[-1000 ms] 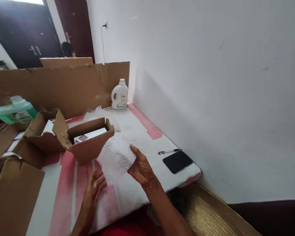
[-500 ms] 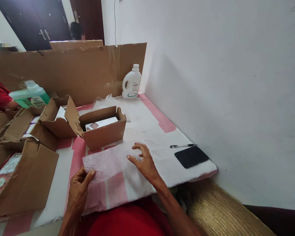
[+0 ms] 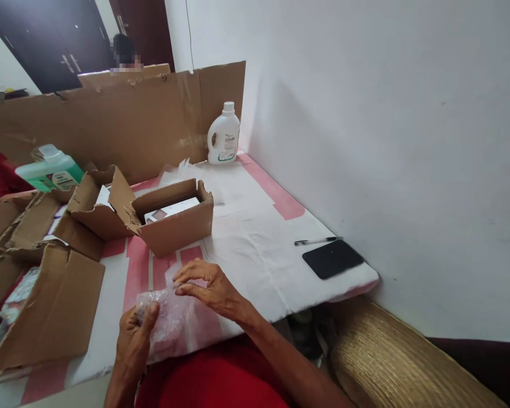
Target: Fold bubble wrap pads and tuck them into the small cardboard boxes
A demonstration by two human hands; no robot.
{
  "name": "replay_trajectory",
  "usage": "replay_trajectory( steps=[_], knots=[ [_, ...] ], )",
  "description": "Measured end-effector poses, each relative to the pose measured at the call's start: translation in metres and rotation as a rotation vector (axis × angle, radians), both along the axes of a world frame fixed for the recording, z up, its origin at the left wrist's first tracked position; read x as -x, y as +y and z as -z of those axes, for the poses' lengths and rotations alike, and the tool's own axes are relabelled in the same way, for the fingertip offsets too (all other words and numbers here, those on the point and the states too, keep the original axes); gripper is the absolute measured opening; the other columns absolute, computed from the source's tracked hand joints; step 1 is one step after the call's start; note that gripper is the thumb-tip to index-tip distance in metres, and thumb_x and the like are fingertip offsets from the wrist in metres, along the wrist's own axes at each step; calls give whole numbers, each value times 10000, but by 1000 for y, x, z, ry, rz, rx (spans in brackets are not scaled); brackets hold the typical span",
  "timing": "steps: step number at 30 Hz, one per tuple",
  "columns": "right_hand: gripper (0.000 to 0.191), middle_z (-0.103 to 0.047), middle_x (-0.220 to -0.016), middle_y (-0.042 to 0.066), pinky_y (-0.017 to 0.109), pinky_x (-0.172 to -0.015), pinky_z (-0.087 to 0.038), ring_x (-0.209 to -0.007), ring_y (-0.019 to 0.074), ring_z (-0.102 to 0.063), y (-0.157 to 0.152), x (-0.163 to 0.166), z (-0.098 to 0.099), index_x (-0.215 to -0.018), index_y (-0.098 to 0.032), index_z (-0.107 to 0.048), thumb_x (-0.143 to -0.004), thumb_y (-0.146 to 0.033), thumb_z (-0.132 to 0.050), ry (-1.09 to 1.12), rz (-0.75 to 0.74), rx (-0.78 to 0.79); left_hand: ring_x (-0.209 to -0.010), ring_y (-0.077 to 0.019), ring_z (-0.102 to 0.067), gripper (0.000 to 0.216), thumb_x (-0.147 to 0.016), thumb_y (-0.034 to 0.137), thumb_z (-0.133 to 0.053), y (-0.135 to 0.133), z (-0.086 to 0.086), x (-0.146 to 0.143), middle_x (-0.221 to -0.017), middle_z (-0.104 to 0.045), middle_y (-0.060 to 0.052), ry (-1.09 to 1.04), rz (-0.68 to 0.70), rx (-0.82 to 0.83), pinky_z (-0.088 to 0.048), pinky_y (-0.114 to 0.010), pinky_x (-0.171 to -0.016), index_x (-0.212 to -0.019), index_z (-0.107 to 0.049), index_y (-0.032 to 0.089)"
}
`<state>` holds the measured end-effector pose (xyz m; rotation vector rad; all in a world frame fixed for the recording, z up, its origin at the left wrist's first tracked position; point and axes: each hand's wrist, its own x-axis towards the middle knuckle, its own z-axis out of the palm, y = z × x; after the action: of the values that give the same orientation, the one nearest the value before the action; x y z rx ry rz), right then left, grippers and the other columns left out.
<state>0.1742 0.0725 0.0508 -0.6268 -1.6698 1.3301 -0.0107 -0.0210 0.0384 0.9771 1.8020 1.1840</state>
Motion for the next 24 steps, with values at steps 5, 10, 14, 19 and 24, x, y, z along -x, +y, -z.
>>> replay_trajectory(
  steps=[5, 10, 14, 19, 24],
  knots=[
    [270, -767, -984, 24, 373, -908, -520, -959, 216, -692, -6, -9, 11, -937, -260, -767, -806, -492, -807, -22, 73, -51, -550, -118, -385, 558, -749, 722, -658, 2, 5, -4, -575, -466, 24, -39, -77, -38, -345, -239, -478, -606, -526, 199],
    [161, -758, -880, 30, 380, -827, -531, -847, 203, -695, -11, -28, 2, -882, -266, -742, -975, -347, -639, -118, 248, -299, -686, -170, -545, 567, -770, 737, -621, 6, -8, -11, -702, -634, -13, 89, -305, -125, -456, -252, -597, -784, -691, 175],
    [237, -746, -897, 46, 359, -751, -497, -829, 188, -666, -31, -47, -37, -997, -234, -720, -998, -133, -505, -370, 378, -830, -712, -160, -573, 586, -648, 739, -727, 3, -17, -8, -751, -668, -5, 20, -508, -229, -475, -238, -622, -810, -690, 177],
    [176, -706, -920, 96, 314, -593, -437, -761, 174, -629, -69, -48, -62, -957, -80, -708, -924, -81, -536, -423, 228, -1218, -607, -146, -539, 544, -730, 720, -668, 6, -7, 1, -647, -619, 14, -53, -188, -74, -462, -240, -546, -776, -660, 178],
    [212, -610, -716, -5, 310, -520, -364, -639, 148, -555, -85, -19, 5, -716, -186, -596, -924, -149, -622, -636, 23, -1079, -715, -201, -615, 539, -774, 700, -600, 36, 28, 14, -735, -689, -28, 185, 243, -4, -517, -298, -659, -759, -699, 170]
  ],
)
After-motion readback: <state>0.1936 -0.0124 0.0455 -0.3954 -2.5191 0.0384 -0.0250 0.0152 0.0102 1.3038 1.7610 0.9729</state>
